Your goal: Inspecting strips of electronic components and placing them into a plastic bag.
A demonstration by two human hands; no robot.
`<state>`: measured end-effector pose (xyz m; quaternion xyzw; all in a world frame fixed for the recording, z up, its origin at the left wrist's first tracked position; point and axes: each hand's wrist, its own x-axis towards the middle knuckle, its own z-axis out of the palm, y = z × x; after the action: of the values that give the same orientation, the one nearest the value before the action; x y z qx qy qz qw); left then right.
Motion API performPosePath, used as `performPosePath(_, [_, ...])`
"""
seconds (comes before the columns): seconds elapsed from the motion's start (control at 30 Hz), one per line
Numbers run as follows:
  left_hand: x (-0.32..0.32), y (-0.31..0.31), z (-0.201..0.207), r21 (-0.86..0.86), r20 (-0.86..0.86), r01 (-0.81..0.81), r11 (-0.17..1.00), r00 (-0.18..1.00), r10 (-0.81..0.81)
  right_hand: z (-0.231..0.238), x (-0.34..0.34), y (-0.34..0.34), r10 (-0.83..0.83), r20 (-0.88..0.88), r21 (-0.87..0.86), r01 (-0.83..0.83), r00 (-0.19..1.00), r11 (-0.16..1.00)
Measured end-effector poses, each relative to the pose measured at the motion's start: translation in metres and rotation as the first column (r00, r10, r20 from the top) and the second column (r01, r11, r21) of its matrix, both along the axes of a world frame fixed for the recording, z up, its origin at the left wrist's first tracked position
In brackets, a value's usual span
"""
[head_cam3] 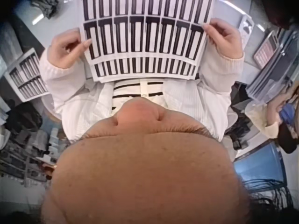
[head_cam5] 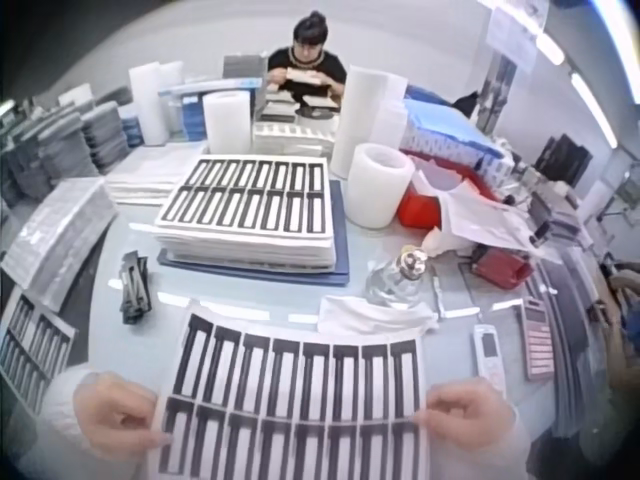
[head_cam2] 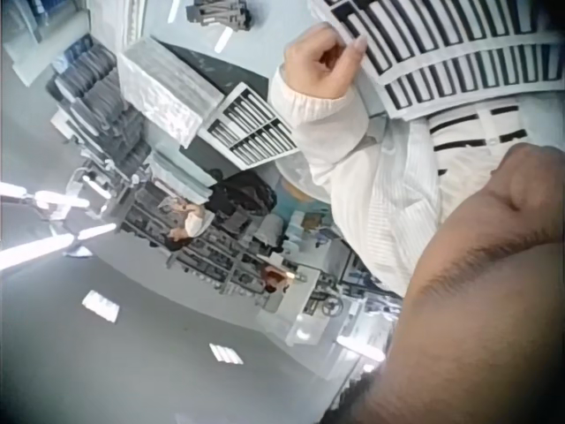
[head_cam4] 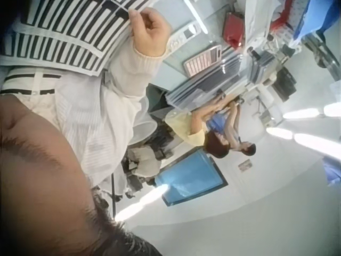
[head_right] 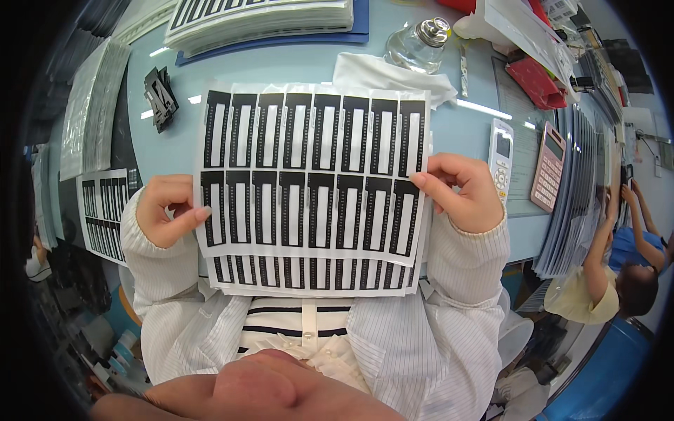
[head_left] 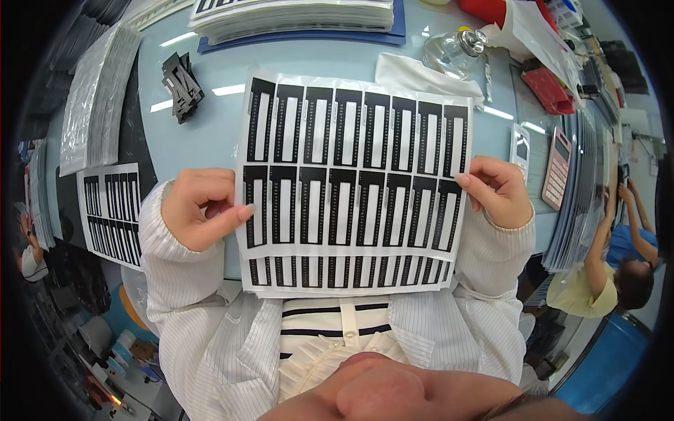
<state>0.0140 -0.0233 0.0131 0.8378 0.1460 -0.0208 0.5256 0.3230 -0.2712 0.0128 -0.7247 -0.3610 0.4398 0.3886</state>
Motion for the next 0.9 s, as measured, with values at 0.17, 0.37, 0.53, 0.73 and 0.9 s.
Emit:
performPosePath(0.17, [-0.002, 0.005, -0.008, 0.085, 0.226, -0.116, 0.99, 0.97, 0.094, -0.002, 0.004, -0.005, -0.087, 0.012, 0.143, 0.084, 0.996, 0.986])
performPosePath(0.37, [-0.001, -0.005, -0.01, 0.257, 0.431, -0.329, 0.909, 0.88, 0.197, -0.008, 0.004, -0.007, -0.265, 0.1, 0.513, 0.179, 0.959, 0.84])
performPosePath(0.53, [0.003, -0.01, -0.012, 0.281, 0.551, -0.414, 0.866, 0.808, 0.208, -0.009, -0.001, -0.003, -0.383, 0.174, 0.683, 0.169, 0.907, 0.711])
performPosePath(0.73, [0.002, -0.012, -0.015, 0.275, 0.563, -0.423, 0.864, 0.799, 0.212, -0.018, 0.004, -0.006, -0.38, 0.189, 0.713, 0.139, 0.906, 0.687])
performPosePath(0.9, [0.002, -0.01, -0.017, 0.279, 0.561, -0.416, 0.865, 0.802, 0.205, -0.019, 0.003, -0.004, -0.405, 0.202, 0.725, 0.142, 0.892, 0.674])
